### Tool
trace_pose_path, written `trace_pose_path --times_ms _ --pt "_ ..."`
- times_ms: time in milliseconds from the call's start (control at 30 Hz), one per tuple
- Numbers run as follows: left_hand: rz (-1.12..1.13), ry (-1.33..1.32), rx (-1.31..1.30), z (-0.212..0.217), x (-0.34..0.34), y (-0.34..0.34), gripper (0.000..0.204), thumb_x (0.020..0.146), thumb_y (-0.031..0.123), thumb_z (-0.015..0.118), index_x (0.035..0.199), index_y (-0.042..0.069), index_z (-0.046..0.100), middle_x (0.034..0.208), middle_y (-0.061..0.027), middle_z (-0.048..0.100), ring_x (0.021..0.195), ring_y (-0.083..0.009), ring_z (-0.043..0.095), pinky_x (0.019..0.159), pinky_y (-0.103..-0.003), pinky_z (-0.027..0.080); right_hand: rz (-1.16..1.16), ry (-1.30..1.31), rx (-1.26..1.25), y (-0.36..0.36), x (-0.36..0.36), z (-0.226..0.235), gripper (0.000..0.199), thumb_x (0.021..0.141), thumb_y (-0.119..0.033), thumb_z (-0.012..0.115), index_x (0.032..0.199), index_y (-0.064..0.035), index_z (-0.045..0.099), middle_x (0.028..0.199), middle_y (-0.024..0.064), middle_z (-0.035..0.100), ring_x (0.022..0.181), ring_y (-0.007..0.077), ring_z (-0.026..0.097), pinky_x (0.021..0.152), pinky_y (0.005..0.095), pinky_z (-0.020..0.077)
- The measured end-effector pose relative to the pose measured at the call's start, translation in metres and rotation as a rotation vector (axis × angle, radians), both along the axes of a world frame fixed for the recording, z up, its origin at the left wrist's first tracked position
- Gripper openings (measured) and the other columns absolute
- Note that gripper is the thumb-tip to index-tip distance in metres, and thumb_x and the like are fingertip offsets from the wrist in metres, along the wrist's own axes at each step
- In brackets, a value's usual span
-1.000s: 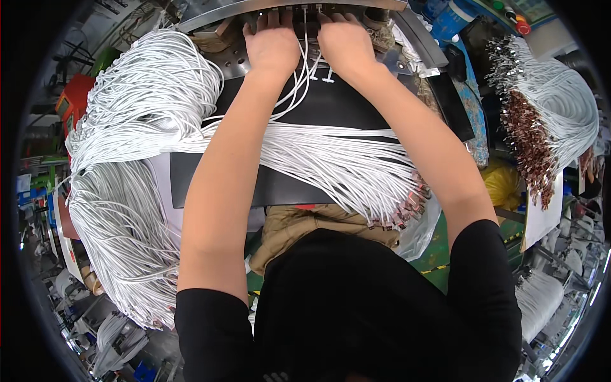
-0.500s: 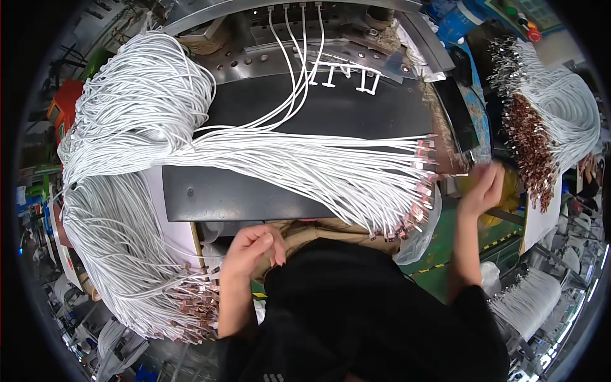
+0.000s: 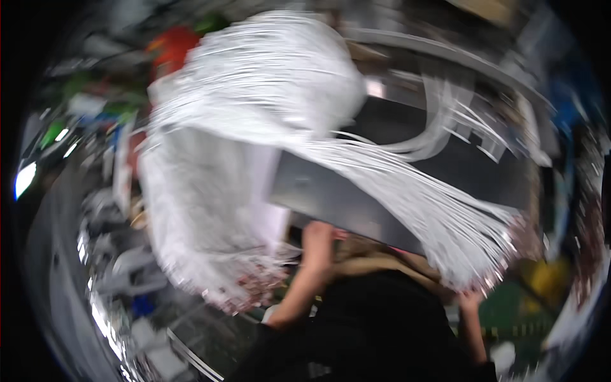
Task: Organizing and aligning multiple white wire harnesses into a specialized assembly fixture.
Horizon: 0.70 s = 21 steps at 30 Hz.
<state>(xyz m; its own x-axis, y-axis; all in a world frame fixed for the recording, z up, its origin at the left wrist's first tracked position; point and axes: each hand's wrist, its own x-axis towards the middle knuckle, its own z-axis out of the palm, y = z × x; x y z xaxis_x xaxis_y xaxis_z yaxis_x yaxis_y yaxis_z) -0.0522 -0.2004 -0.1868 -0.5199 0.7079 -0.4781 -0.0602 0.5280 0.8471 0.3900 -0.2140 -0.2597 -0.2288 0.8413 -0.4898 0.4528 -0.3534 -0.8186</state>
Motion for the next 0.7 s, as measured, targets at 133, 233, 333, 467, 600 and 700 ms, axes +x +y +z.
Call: trace_pose_path --times_ms 133,233,333,467,600,700 --pt "0.206 -0.354 0.152 -0.006 0.016 0.005 0.030 0.102 0.018 0.052 0.084 -0.003 0.064 0.080 -0.0145 0.072 0.074 -0.0208 0.070 0.070 -0.030 0.057 0.412 0.141 0.037 0.032 -0.002 0.026 0.041 0.075 -0.019 0.074 0.114 -0.0113 0.066 0.111 0.0108 0.064 0.111 0.0302 0.056 0.100 0.0435 0.0414" --pt "0.215 -0.355 0.164 -0.003 0.005 -0.004 0.029 0.102 0.018 0.053 0.086 -0.003 0.065 0.081 -0.0139 0.072 0.074 -0.0196 0.070 0.070 -0.029 0.056 0.619 0.103 0.091 0.040 -0.015 0.026 0.039 0.076 -0.020 0.074 0.114 -0.0113 0.067 0.113 0.0113 0.064 0.113 0.0312 0.056 0.103 0.0445 0.0399" --pt "0.175 -0.379 0.161 -0.007 0.004 -0.004 0.030 0.102 0.022 0.054 0.088 -0.002 0.066 0.081 -0.0117 0.072 0.074 -0.0170 0.069 0.070 -0.028 0.055 0.738 0.003 0.140 0.058 -0.025 0.026 0.038 0.077 -0.021 0.074 0.113 -0.0112 0.068 0.116 0.0118 0.063 0.116 0.0322 0.055 0.105 0.0455 0.0384" --pt "0.161 -0.366 0.139 0.000 0.000 -0.003 0.031 0.102 0.025 0.054 0.090 0.000 0.067 0.082 -0.0101 0.072 0.074 -0.0155 0.068 0.071 -0.027 0.054 0.827 -0.162 0.171 0.084 -0.041 0.034 0.036 0.078 -0.023 0.074 0.112 -0.0112 0.069 0.120 0.0124 0.063 0.119 0.0334 0.055 0.109 0.0468 0.0364" --pt "0.170 -0.270 0.089 0.012 0.009 0.011 0.031 0.100 0.021 0.052 0.087 -0.004 0.065 0.080 -0.0147 0.071 0.075 -0.0219 0.070 0.077 -0.033 0.057 0.733 -0.470 0.082 0.062 -0.011 0.023 0.034 0.079 -0.024 0.074 0.110 -0.0112 0.070 0.123 0.0130 0.063 0.123 0.0347 0.054 0.112 0.0482 0.0344" --pt "0.169 -0.130 0.096 -0.001 0.022 0.000 0.039 0.102 0.025 0.047 0.082 -0.003 0.064 0.075 -0.0119 0.068 0.071 -0.0199 0.066 0.071 -0.032 0.053 0.605 -0.733 -0.034 0.029 0.068 -0.008 0.032 0.080 -0.025 0.073 0.110 -0.0112 0.071 0.126 0.0134 0.063 0.126 0.0357 0.053 0.115 0.0492 0.0329"
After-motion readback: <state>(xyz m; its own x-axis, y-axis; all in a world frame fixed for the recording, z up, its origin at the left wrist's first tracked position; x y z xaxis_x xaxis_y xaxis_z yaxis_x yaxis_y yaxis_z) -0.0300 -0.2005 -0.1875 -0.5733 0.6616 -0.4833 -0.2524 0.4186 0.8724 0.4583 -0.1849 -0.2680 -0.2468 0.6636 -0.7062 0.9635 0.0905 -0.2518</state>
